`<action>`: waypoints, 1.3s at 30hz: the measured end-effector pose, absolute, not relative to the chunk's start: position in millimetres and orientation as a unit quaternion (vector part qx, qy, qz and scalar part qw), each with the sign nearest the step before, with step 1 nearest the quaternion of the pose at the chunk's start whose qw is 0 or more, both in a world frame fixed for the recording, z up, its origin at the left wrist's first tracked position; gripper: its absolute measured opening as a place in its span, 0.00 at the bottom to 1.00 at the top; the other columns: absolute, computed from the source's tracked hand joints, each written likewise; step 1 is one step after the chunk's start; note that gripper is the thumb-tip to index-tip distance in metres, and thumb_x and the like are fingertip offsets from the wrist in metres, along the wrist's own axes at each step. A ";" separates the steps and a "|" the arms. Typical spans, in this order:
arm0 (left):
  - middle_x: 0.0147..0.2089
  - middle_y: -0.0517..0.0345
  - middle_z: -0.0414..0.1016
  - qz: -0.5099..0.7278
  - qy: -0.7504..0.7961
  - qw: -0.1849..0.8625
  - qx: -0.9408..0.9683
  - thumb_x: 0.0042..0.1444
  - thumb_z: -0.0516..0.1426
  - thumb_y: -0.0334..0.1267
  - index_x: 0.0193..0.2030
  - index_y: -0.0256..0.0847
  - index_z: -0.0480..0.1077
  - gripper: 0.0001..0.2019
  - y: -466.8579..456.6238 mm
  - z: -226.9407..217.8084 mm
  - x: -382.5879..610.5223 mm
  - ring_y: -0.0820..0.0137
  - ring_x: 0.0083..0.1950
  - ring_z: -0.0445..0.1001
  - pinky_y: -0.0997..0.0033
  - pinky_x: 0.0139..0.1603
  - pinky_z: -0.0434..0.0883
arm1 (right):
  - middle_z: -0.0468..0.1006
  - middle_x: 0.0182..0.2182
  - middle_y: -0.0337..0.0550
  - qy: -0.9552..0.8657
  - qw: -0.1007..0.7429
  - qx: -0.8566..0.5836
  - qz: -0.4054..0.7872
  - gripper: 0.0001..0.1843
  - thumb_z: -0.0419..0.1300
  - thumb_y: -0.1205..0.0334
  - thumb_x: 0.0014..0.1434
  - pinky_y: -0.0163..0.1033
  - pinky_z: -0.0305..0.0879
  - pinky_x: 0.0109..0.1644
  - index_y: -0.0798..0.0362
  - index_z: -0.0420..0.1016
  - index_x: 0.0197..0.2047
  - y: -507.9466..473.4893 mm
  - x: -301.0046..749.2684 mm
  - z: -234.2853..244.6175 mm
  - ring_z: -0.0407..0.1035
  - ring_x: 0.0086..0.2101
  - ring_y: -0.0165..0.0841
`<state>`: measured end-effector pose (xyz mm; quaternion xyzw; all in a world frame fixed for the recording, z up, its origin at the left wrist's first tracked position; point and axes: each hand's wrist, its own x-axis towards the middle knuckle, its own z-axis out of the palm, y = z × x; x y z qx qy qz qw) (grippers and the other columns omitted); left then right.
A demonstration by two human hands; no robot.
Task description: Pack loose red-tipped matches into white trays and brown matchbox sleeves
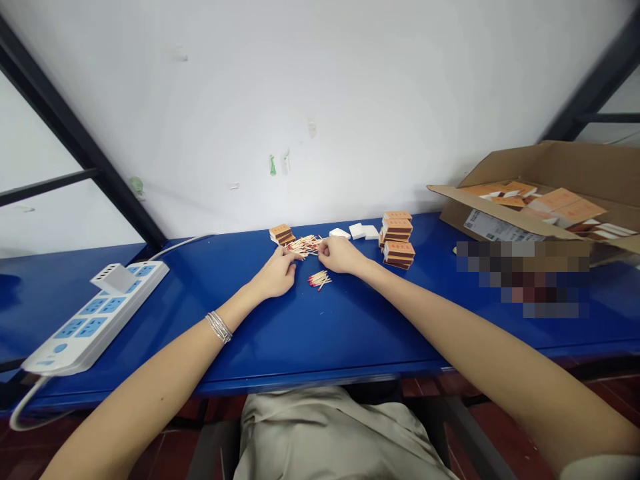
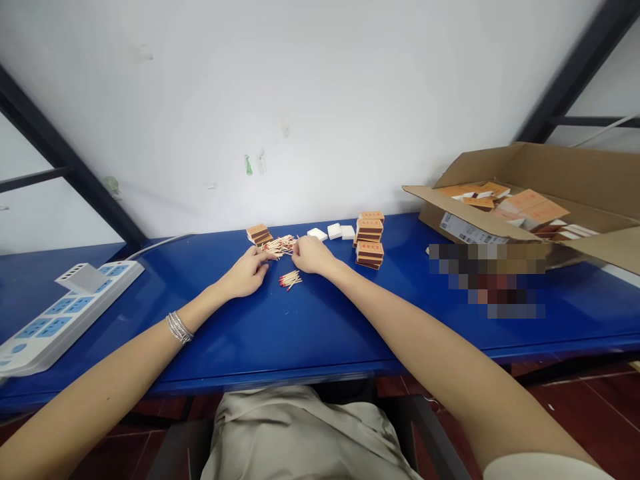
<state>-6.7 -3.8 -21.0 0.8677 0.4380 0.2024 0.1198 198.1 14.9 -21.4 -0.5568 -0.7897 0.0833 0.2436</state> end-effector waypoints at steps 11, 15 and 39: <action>0.42 0.51 0.64 0.210 0.462 0.089 0.857 0.58 0.51 0.31 0.51 0.36 0.70 0.15 0.0 -20.3 -9.2 0.64 0.45 0.69 0.59 0.55 0.69 | 0.77 0.26 0.40 -0.849 0.207 -0.423 0.240 0.06 0.58 0.65 0.53 0.34 0.60 0.32 0.55 0.76 0.32 0.0 229.3 -7.5 0.66 0.26 0.28; 0.42 0.51 0.64 0.218 0.464 0.083 0.854 0.58 0.53 0.33 0.47 0.37 0.70 0.12 2.3 -20.2 -10.9 0.65 0.44 0.69 0.60 0.53 0.69 | 0.77 0.27 0.40 -0.846 0.241 -0.416 0.230 0.07 0.59 0.61 0.55 0.34 0.60 0.33 0.55 0.77 0.33 3.9 231.4 -11.5 0.65 0.26 0.28; 0.40 0.52 0.64 0.225 0.437 0.080 0.867 0.58 0.53 0.34 0.37 0.38 0.68 0.04 6.3 -23.8 -12.3 0.65 0.44 0.68 0.60 0.52 0.69 | 0.75 0.37 0.47 -0.831 0.313 -0.454 0.067 0.09 0.58 0.66 0.57 0.37 0.62 0.41 0.55 0.79 0.40 6.8 210.0 -26.5 0.67 0.32 0.31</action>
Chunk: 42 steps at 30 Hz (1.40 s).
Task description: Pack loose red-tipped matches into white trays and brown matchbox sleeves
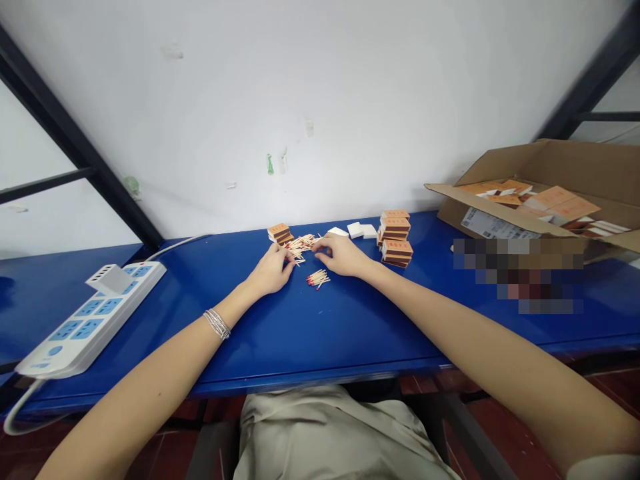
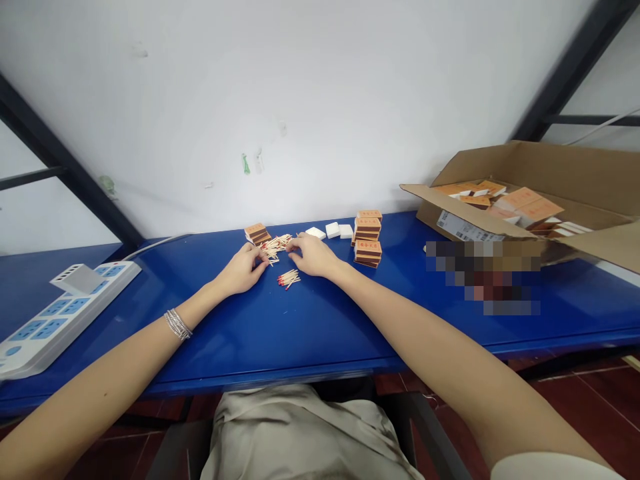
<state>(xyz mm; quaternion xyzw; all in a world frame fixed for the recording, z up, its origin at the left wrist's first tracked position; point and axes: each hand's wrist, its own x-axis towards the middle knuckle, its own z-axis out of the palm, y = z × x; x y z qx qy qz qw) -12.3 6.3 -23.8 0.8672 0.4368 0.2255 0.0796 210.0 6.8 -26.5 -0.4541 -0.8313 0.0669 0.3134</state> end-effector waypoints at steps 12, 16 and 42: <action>0.42 0.51 0.64 0.234 0.398 0.091 0.882 0.60 0.51 0.36 0.41 0.38 0.67 0.06 -9.4 -19.2 -3.3 0.64 0.46 0.67 0.59 0.52 0.69 | 0.76 0.27 0.40 -0.844 0.303 -0.411 0.163 0.06 0.57 0.66 0.55 0.34 0.59 0.34 0.55 0.76 0.31 0.2 200.8 -24.7 0.65 0.26 0.28; 0.43 0.50 0.65 0.227 0.386 0.099 0.889 0.59 0.53 0.34 0.42 0.38 0.69 0.06 -8.8 -20.8 -5.5 0.65 0.45 0.68 0.60 0.51 0.69 | 0.77 0.28 0.41 -0.850 0.266 -0.408 0.201 0.07 0.59 0.62 0.54 0.35 0.61 0.33 0.55 0.77 0.32 2.6 213.7 -24.8 0.67 0.27 0.30; 0.39 0.54 0.70 0.322 0.339 0.131 0.874 0.64 0.49 0.37 0.38 0.40 0.66 0.07 -9.8 -19.8 3.0 0.66 0.43 0.66 0.63 0.48 0.65 | 0.75 0.29 0.40 -0.831 0.399 -0.360 0.144 0.02 0.59 0.66 0.55 0.34 0.61 0.35 0.54 0.72 0.34 -9.4 195.3 -21.8 0.67 0.30 0.29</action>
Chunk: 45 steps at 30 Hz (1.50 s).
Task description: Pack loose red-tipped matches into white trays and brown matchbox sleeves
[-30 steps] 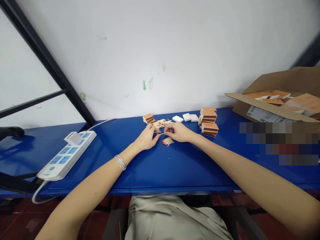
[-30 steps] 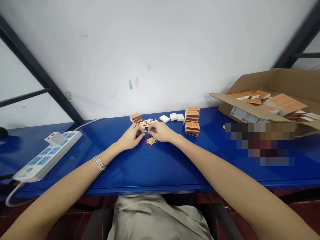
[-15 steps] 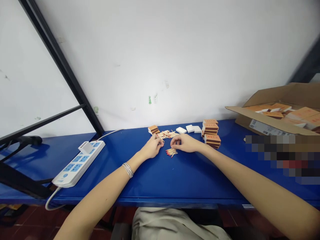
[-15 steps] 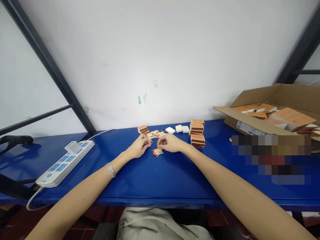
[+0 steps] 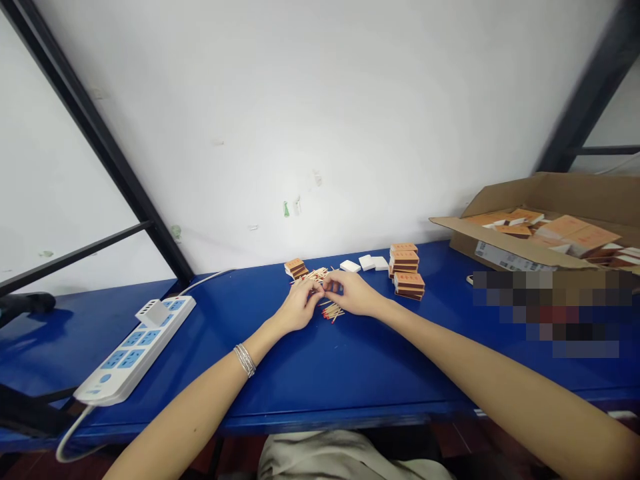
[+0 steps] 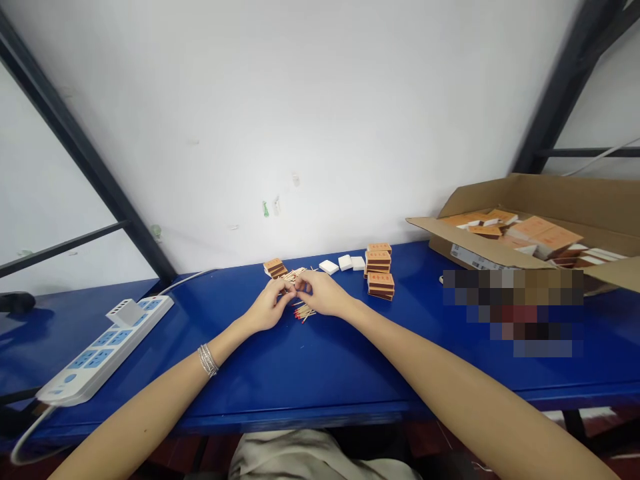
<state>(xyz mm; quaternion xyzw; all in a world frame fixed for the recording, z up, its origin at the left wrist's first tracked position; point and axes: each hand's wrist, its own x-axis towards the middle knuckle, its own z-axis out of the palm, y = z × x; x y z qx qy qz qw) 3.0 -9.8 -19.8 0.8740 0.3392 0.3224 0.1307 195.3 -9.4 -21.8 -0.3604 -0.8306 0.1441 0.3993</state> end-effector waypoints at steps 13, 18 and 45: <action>0.32 0.59 0.74 0.425 0.349 0.356 0.756 0.56 0.59 0.44 0.44 0.39 0.63 0.14 -3.9 -20.5 8.4 0.73 0.31 0.69 0.73 0.34 0.64 | 0.78 0.32 0.42 -0.827 0.433 -0.331 0.139 0.03 0.60 0.65 0.58 0.34 0.61 0.36 0.54 0.75 0.36 -15.5 191.2 -15.0 0.68 0.29 0.28; 0.33 0.58 0.76 0.408 0.373 0.329 0.765 0.57 0.57 0.46 0.43 0.39 0.66 0.14 -1.1 -18.5 6.2 0.73 0.31 0.70 0.74 0.32 0.65 | 0.78 0.29 0.41 -0.819 0.425 -0.346 0.171 0.06 0.60 0.62 0.58 0.34 0.61 0.35 0.54 0.77 0.34 -8.9 197.8 -16.8 0.67 0.28 0.28; 0.32 0.55 0.70 0.256 0.378 0.109 0.883 0.55 0.57 0.37 0.32 0.41 0.74 0.05 -4.4 -18.5 -1.4 0.67 0.35 0.67 0.65 0.40 0.68 | 0.80 0.30 0.43 -0.842 0.275 -0.402 0.233 0.09 0.60 0.64 0.53 0.34 0.64 0.35 0.56 0.81 0.35 -0.2 222.1 -15.0 0.69 0.28 0.29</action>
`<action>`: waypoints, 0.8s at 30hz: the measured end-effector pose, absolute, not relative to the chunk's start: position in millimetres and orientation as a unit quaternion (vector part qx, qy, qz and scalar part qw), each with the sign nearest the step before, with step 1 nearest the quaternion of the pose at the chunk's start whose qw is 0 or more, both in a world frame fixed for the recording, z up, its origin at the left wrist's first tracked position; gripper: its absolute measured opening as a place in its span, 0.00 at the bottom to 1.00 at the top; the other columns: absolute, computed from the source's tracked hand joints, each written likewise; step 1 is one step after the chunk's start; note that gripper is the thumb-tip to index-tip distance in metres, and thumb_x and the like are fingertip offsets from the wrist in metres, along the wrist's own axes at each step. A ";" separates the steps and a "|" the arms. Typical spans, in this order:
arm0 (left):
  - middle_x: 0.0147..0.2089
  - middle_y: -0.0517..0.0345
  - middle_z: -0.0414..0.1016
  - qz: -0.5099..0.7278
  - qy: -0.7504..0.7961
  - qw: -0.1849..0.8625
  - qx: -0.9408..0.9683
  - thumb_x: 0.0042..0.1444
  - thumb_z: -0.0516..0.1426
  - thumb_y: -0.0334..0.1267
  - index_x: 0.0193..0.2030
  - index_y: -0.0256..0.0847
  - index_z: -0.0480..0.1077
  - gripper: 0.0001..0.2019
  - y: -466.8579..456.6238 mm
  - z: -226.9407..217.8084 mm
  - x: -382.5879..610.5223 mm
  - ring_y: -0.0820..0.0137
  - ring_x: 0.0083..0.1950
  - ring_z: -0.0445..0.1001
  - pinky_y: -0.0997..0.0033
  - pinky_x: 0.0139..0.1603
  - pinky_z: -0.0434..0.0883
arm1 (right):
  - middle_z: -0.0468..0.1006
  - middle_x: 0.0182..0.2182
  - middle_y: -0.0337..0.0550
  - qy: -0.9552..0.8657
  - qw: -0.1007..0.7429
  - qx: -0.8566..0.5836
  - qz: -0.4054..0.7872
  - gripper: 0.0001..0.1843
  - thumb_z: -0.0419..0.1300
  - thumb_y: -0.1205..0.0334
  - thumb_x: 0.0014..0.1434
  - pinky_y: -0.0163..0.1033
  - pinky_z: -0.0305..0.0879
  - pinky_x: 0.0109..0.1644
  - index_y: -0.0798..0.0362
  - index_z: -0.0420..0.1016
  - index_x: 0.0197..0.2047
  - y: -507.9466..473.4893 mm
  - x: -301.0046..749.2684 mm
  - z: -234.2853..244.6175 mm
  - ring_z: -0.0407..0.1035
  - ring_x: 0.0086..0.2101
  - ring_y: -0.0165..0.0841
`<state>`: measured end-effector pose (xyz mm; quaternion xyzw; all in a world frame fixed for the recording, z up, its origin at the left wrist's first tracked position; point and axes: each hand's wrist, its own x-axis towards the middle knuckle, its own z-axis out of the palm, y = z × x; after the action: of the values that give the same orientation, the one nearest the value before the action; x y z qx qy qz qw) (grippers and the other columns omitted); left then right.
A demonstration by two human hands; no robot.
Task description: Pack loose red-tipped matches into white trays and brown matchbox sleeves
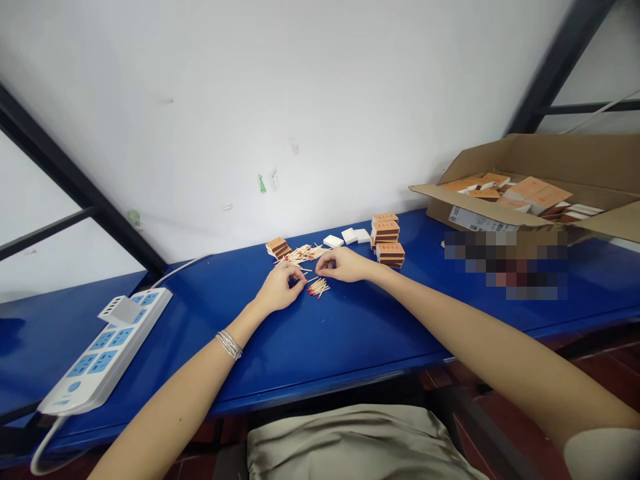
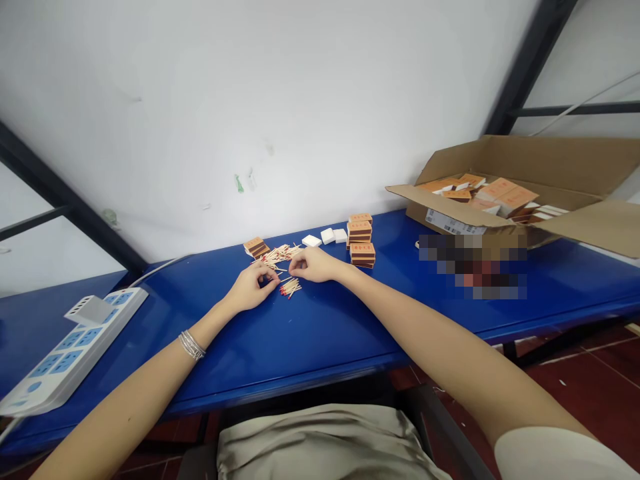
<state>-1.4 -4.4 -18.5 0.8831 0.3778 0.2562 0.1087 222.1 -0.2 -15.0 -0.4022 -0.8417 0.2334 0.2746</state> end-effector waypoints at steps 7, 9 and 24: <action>0.34 0.55 0.69 0.244 0.383 0.100 0.885 0.55 0.56 0.36 0.33 0.39 0.73 0.06 -3.4 -20.4 -0.8 0.68 0.35 0.67 0.64 0.44 0.68 | 0.80 0.29 0.44 -0.834 0.278 -0.415 0.234 0.09 0.59 0.67 0.53 0.33 0.64 0.33 0.59 0.80 0.35 -3.4 220.3 -13.3 0.69 0.28 0.29; 0.34 0.54 0.70 0.241 0.380 0.097 0.887 0.55 0.55 0.35 0.33 0.39 0.73 0.05 -3.5 -20.5 -0.7 0.67 0.37 0.67 0.65 0.44 0.68 | 0.80 0.29 0.45 -0.835 0.276 -0.415 0.234 0.09 0.59 0.67 0.53 0.33 0.64 0.33 0.60 0.80 0.35 -3.5 220.1 -13.1 0.70 0.28 0.29; 0.33 0.56 0.69 0.246 0.389 0.087 0.884 0.57 0.54 0.39 0.34 0.40 0.74 0.08 -0.6 -18.8 -0.6 0.69 0.33 0.66 0.66 0.41 0.68 | 0.79 0.32 0.43 -0.865 0.256 -0.386 0.194 0.09 0.57 0.71 0.53 0.32 0.61 0.34 0.57 0.79 0.35 3.4 215.1 -18.9 0.66 0.28 0.27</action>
<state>-0.6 -0.6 -18.8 0.8837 0.3886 0.2457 0.0874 215.1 3.4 -18.9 -0.3865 -0.8647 0.1938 0.2556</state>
